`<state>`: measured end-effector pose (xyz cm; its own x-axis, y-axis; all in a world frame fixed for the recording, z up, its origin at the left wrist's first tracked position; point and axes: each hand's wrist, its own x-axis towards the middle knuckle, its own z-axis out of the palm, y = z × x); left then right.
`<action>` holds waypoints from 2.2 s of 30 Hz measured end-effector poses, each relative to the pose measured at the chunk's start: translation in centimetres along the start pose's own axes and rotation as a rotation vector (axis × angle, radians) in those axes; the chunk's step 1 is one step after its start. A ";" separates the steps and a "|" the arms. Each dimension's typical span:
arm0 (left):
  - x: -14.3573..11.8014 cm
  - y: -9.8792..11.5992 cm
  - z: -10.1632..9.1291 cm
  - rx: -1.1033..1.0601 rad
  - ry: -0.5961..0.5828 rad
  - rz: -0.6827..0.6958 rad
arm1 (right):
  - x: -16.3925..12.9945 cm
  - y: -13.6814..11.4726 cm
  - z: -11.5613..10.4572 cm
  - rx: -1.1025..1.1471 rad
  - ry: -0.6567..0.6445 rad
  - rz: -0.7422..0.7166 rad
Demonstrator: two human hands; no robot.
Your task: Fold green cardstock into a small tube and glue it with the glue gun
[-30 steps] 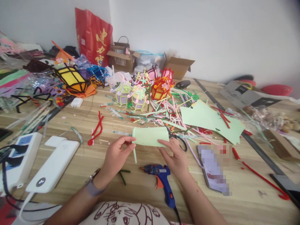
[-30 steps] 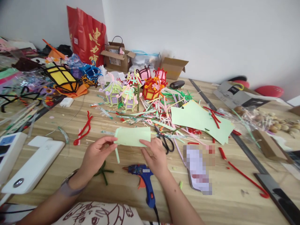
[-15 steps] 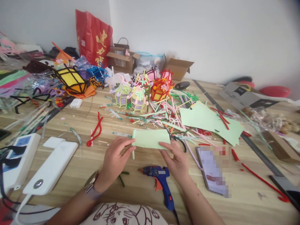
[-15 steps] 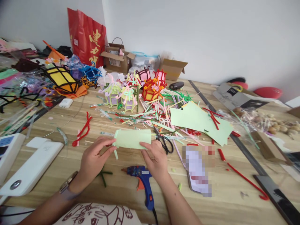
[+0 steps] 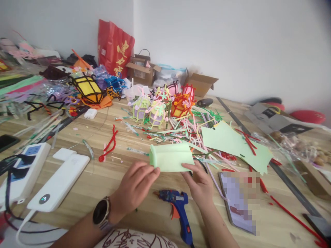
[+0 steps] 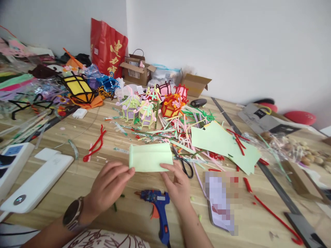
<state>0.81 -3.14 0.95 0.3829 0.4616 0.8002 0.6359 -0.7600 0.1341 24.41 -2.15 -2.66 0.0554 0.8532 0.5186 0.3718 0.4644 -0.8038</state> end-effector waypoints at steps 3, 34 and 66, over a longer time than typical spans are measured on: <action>1.3 1.3 -1.3 0.027 -0.062 0.114 | 0.0 0.8 0.1 0.276 0.035 0.235; 1.6 -1.2 0.6 -0.817 0.013 -0.938 | 0.6 1.4 0.1 0.355 0.002 0.423; 3.6 0.6 3.9 -1.619 0.307 -1.510 | 4.3 -5.2 4.2 -0.632 -0.148 -0.517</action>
<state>5.12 -0.15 1.61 0.1058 0.9460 -0.3065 -0.7134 0.2869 0.6393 18.84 0.10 2.57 -0.3717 0.6117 0.6983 0.7700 0.6234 -0.1362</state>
